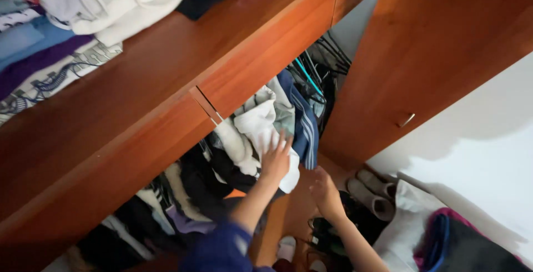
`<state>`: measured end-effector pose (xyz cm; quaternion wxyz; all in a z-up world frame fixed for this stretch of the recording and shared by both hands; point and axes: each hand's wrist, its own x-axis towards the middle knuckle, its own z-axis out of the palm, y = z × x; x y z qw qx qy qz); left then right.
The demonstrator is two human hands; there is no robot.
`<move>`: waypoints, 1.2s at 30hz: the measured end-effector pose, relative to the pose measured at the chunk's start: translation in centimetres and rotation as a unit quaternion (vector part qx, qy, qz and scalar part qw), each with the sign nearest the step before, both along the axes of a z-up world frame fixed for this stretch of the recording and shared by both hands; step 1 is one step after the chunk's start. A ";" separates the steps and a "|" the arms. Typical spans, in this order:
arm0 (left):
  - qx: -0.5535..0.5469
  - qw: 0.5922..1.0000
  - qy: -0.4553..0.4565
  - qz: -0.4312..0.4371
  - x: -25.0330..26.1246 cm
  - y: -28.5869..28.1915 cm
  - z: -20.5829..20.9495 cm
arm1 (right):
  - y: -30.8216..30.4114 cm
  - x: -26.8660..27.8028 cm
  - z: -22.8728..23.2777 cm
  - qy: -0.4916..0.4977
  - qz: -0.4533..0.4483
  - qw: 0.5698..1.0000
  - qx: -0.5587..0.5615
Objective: The person picks up folded clothes from a bed, places them on hangers, and hangs them in a closet. They handle a black t-shirt, a grey hoodie, and two pairs of pants, placing each on a hanger and then into the closet.
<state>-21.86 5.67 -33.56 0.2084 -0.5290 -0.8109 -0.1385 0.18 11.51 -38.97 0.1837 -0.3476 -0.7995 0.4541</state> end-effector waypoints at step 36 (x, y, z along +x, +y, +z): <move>-0.508 0.860 -0.027 0.043 -10.0 5.9 0.4 | -0.7 10.1 2.5 0.095 -0.182 0.969 -0.138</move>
